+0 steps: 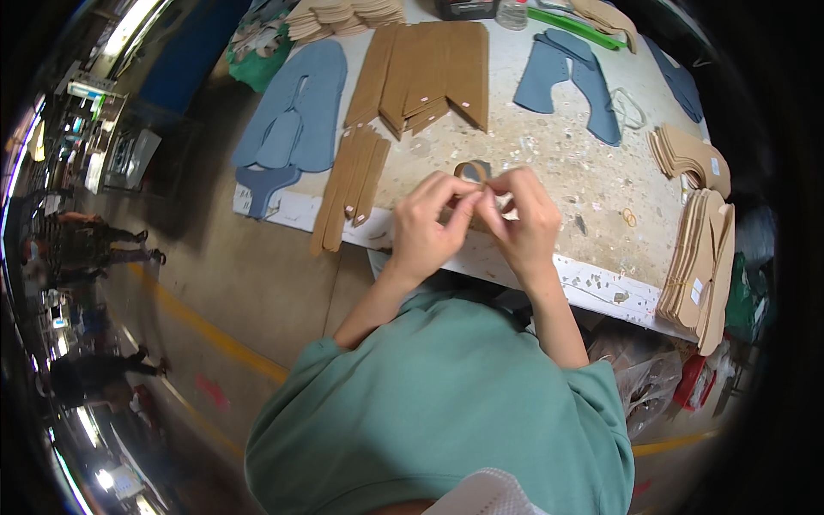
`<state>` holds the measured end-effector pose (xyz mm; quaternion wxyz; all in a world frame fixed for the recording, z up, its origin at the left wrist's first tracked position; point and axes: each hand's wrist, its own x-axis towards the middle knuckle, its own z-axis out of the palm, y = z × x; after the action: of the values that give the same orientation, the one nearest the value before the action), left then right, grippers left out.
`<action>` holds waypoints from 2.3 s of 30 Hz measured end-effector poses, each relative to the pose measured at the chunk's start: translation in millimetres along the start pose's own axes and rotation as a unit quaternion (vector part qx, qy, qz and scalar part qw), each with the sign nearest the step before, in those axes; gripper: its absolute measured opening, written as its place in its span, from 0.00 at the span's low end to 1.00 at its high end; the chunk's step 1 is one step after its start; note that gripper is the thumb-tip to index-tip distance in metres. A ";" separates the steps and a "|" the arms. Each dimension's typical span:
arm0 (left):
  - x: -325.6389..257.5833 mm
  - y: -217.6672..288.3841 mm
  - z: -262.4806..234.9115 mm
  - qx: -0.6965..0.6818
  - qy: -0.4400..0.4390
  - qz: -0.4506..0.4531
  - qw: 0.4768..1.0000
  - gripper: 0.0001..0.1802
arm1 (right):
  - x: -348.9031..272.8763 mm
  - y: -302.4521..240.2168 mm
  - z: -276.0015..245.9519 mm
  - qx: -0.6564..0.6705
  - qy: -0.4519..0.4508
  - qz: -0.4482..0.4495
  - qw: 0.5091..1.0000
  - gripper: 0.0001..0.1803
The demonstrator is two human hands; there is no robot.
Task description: The person sorts and stacks various cardboard cutouts on a workbench, separating them by shape and size. They handle multiple stacks, align edges, and place rubber bands around some bundles to keep them together.
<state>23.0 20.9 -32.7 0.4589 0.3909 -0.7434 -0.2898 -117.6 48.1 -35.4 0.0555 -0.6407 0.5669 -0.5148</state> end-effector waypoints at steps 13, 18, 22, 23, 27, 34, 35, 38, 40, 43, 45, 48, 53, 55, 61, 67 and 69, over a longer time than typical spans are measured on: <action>-40.0 -6.3 -27.6 -0.341 -0.101 -0.194 0.914 0.04 | -11.9 59.1 -135.0 0.045 0.230 0.147 0.961 0.02; -24.3 -33.5 -14.8 -0.467 -0.088 -0.208 0.855 0.11 | -22.5 29.6 -75.4 0.158 0.041 0.153 0.975 0.01; -19.1 -28.5 -15.2 -0.472 -0.068 -0.219 0.852 0.10 | -14.1 8.4 -40.3 0.157 -0.031 0.163 0.974 0.02; -17.8 -26.8 -16.0 -0.480 -0.070 -0.220 0.847 0.09 | -12.0 5.6 -36.8 0.145 -0.057 0.157 0.975 0.02; -15.6 -23.4 -18.2 -0.440 -0.089 -0.237 0.862 0.06 | -3.2 4.0 -29.6 0.154 -0.086 0.139 0.974 0.04; -19.0 -22.3 -7.7 -0.402 -0.132 -0.180 0.888 0.06 | 5.9 -6.5 -24.9 0.202 -0.189 0.120 0.953 0.05; -19.5 -22.1 -7.4 -0.385 -0.141 -0.178 0.895 0.06 | 7.7 -8.3 -24.5 0.184 -0.196 0.115 0.956 0.06; -22.6 -20.3 -8.9 -0.383 -0.157 -0.180 0.892 0.06 | 17.3 -8.7 -24.9 0.156 -0.239 0.113 0.952 0.07; -26.6 -19.1 -12.4 -0.366 -0.160 -0.190 0.897 0.06 | 26.7 -5.9 -23.0 0.170 -0.249 0.113 0.947 0.06; -32.7 -21.2 -21.7 -0.339 -0.139 -0.206 0.907 0.07 | 46.4 0.9 -6.4 0.200 -0.244 0.124 0.941 0.07; -38.0 -24.8 -30.9 -0.334 -0.104 -0.237 0.906 0.08 | 62.3 6.3 8.2 0.215 -0.261 0.149 0.929 0.09; -45.9 -32.8 -44.2 -0.298 -0.003 -0.235 0.925 0.10 | 76.7 12.2 34.5 0.232 -0.299 0.140 0.915 0.11; -49.7 -48.2 -65.1 -0.095 0.140 -0.235 0.957 0.10 | 85.5 20.8 95.7 0.280 -0.303 0.228 0.882 0.12; -49.3 -52.0 -69.0 0.076 0.158 -0.176 0.969 0.11 | 85.6 26.6 115.1 0.252 -0.304 0.244 0.886 0.12; -49.5 -58.6 -69.1 0.216 0.148 -0.192 0.946 0.15 | 73.6 37.9 143.1 0.132 -0.258 0.160 0.944 0.12; -48.2 -58.7 -68.6 0.318 0.123 -0.170 0.924 0.13 | 69.7 32.4 138.7 0.102 -0.230 0.106 0.962 0.14; -46.0 -54.9 -70.4 0.331 0.142 -0.134 0.923 0.14 | 75.3 36.8 125.7 0.064 -0.214 0.065 0.972 0.13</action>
<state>116.8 25.9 -68.1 0.3614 0.6533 -0.6647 -0.0274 -64.4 -88.3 -72.9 0.2501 -0.6930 0.5479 -0.3962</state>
